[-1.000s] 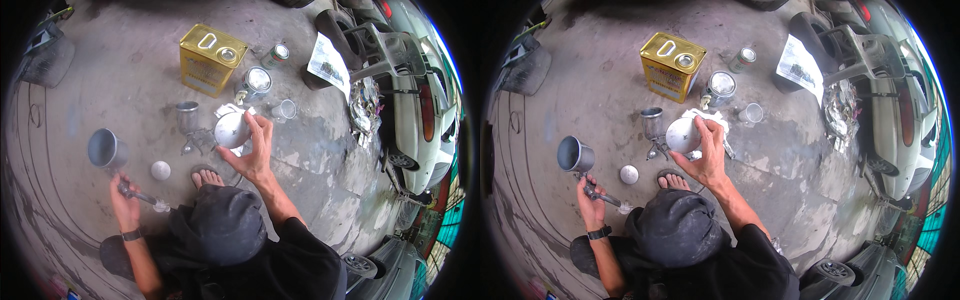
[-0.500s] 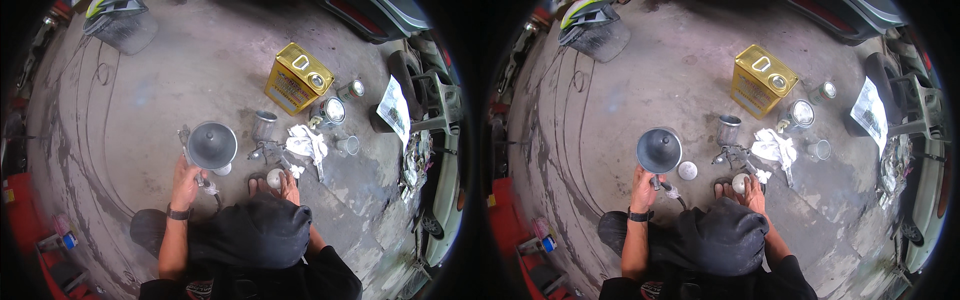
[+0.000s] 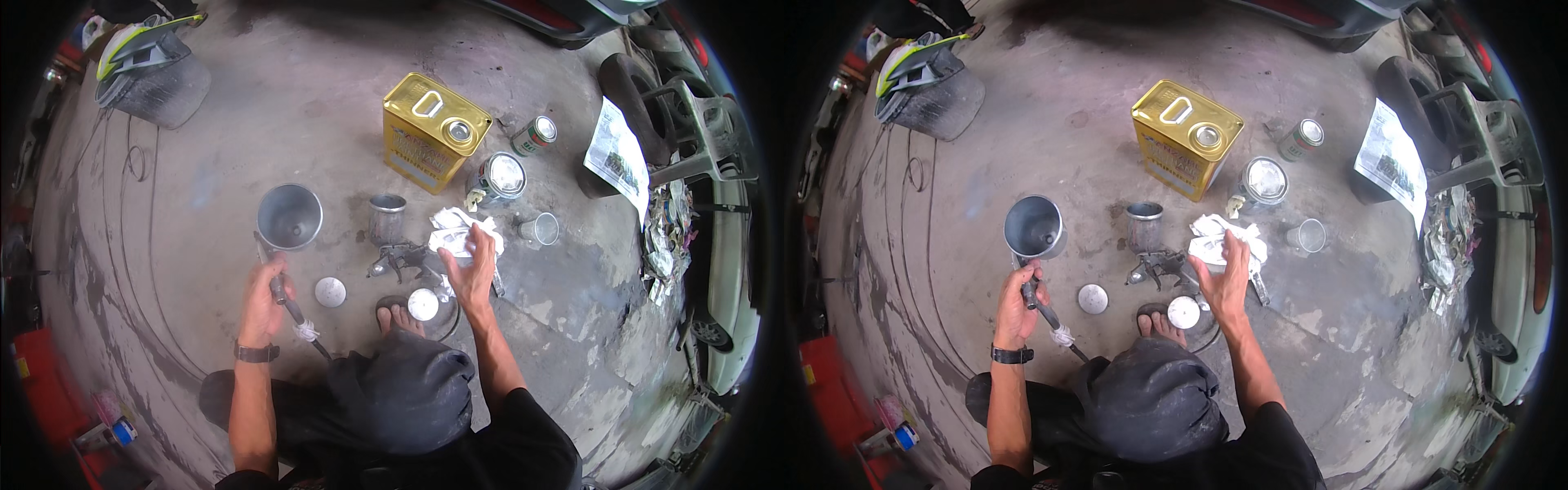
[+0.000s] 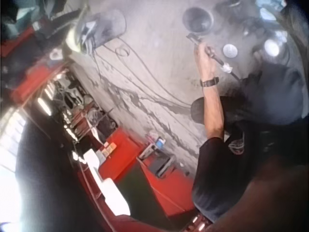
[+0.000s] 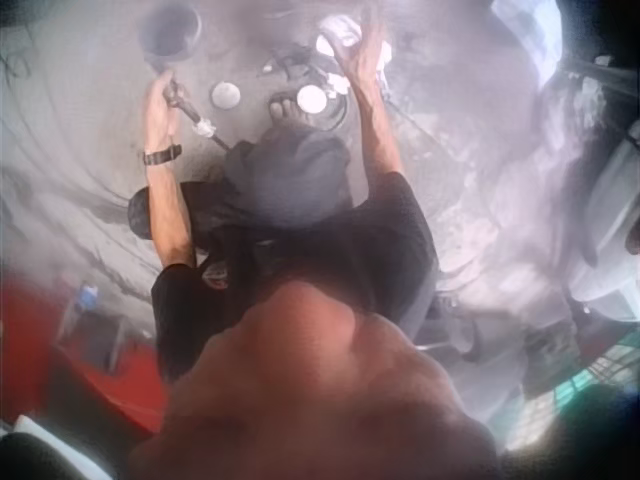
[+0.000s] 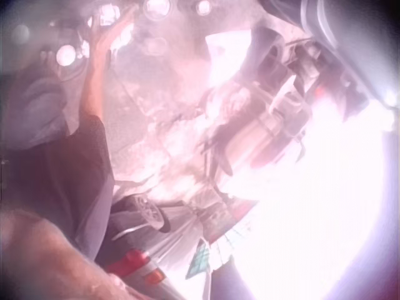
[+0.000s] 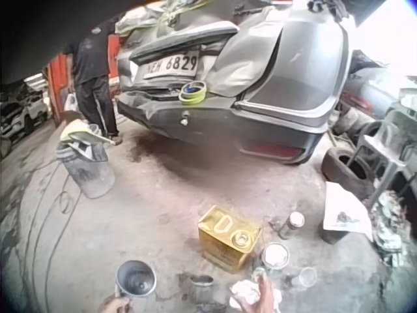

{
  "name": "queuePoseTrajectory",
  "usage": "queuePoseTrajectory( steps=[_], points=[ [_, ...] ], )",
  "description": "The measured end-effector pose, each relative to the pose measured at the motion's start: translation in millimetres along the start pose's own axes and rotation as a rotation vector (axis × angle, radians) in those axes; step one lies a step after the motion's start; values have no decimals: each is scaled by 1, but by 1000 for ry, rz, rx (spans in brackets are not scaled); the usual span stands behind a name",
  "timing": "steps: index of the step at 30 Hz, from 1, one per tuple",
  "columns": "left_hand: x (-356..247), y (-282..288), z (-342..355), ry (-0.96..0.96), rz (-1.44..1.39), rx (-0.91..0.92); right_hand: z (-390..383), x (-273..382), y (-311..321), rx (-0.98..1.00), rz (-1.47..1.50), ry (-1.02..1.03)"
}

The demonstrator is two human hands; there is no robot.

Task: The person sits on the floor and prepares a paint spray gun by attaching the cup, pouring paint thinner, and wiping the gun with a cloth. The person then stands and walks toward a car part covered with newspaper and tape, holding the spray gun.

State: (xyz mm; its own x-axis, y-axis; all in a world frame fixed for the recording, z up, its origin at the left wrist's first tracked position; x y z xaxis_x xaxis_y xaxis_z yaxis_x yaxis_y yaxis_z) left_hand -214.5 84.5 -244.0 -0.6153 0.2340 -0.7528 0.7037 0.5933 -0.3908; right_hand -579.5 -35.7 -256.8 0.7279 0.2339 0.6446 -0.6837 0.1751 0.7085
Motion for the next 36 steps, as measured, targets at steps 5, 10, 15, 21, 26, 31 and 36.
queuePoseTrajectory(
  steps=[5,10,15,21,26,31,36],
  points=[
    [2,-15,39,32,34,-45,144,-9,-32,28,175,150],
    [6,-17,57,41,61,-111,183,-6,-46,169,355,124],
    [-5,-3,69,-78,240,-329,175,64,-45,174,297,220],
    [-12,45,68,-142,414,-498,144,135,-78,204,-27,621],
    [-13,58,58,-160,358,-560,121,161,-101,298,-203,745],
    [-5,65,65,-85,329,-510,123,166,-103,257,-196,742],
    [-9,66,70,-184,397,-555,122,167,-107,290,-218,747]
  ],
)
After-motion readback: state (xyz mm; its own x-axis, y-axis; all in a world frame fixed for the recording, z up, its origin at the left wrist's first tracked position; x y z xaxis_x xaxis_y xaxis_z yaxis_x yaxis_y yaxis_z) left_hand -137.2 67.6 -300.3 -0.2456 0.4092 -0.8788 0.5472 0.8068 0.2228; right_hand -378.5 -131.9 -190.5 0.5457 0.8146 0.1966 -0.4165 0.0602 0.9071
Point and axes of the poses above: each hand's wrist, its own z-axis towards the middle knuckle, its own y-axis out of the back of the hand, x = y × z, the point moved 8 cm from there along z, towards the middle knuckle, and after that the axes turned 8 degrees about -z, right-handed, at the moved point
